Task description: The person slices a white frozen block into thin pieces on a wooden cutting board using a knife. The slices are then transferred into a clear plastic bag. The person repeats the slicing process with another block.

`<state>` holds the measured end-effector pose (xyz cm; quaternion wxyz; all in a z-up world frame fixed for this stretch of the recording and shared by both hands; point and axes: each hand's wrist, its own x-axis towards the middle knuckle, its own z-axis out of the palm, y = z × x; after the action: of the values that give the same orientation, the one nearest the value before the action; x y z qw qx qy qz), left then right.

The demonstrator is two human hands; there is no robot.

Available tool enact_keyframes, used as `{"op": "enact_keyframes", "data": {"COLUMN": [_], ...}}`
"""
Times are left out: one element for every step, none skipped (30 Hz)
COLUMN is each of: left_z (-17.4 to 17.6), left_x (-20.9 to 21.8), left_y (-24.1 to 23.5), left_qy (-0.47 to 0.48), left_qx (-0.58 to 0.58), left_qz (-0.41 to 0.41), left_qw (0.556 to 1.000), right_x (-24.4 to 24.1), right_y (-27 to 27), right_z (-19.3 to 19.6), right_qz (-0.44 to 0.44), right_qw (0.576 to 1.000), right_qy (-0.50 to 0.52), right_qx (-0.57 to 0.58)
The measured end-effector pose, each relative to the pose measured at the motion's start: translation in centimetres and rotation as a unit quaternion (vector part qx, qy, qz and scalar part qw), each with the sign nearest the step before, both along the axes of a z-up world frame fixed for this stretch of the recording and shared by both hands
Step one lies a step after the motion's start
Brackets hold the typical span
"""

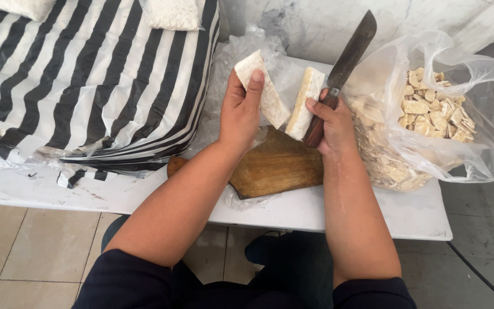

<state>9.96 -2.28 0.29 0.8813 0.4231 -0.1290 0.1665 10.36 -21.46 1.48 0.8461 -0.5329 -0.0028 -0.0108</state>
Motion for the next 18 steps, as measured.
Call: {"op": "enact_keyframes", "data": {"left_z": [0.1,0.3,0.6,0.8,1.1,1.5,1.9,2.3,2.7,3.1,3.5,3.6,3.5,3.3,3.0,2.5,2.1,1.7], "left_x": [-0.2,-0.3,-0.4,-0.5,-0.7,-0.9,-1.0,-1.1,-1.0,-0.8,-0.7,-0.8,-0.9,-1.2,-1.8,-2.4,-2.6,-2.6], "left_y": [0.0,0.1,0.3,0.5,0.8,1.1,1.5,1.8,2.1,2.3,2.4,2.1,1.9,1.6,1.4,1.0,0.7,0.5], "left_qy": [-0.003,-0.006,-0.017,-0.026,-0.036,-0.044,-0.053,-0.061,0.022,0.104,0.183,0.142,0.1,0.059,0.018,-0.024,-0.065,-0.055], "left_qx": [0.003,0.006,0.005,0.004,0.003,0.0,-0.003,-0.006,0.057,0.12,0.182,0.252,0.318,0.413,0.501,0.523,0.544,0.577], "left_qz": [0.014,0.028,0.045,0.063,0.081,0.092,0.103,0.113,0.074,0.032,-0.012,-0.1,-0.188,-0.247,-0.303,-0.326,-0.349,-0.329], "left_qw": [1.0,1.0,0.999,0.998,0.996,0.995,0.993,0.992,0.995,0.987,0.966,0.952,0.924,0.875,0.81,0.787,0.76,0.746], "right_x": [0.2,0.5,0.9,1.1,1.3,1.5,1.7,1.9,2.1,2.1,2.2,2.3,2.4,2.4,2.4,2.4,2.4,2.3], "right_y": [-0.2,-0.3,-0.5,-0.7,-0.9,-1.0,-1.2,-1.3,-1.5,-1.8,-2.0,-2.2,-2.3,-2.5,-2.6,-2.8,-2.9,-3.0], "right_z": [-0.2,-0.5,-0.8,-1.1,-1.4,-1.6,-1.8,-1.9,-2.0,-2.0,-2.0,-2.0,-1.9,-1.8,-1.7,-1.6,-1.4,-1.3], "right_qz": [-0.009,-0.014,-0.019,-0.024,-0.032,-0.04,-0.048,-0.046,-0.044,-0.043,-0.036,-0.027,-0.019,0.005,0.028,0.051,0.053,0.055], "right_qw": [1.0,1.0,1.0,0.999,0.999,0.999,0.998,0.998,0.998,0.998,0.998,0.998,0.998,0.998,0.997,0.996,0.994,0.992], "right_qy": [0.006,0.015,0.023,0.033,0.035,0.035,0.034,0.039,0.043,0.047,0.046,0.044,0.042,0.04,0.039,0.036,0.042,0.05], "right_qx": [-0.002,0.003,0.008,0.012,0.005,-0.001,-0.007,-0.004,0.0,0.003,0.017,0.029,0.042,0.051,0.06,0.069,0.083,0.098]}}
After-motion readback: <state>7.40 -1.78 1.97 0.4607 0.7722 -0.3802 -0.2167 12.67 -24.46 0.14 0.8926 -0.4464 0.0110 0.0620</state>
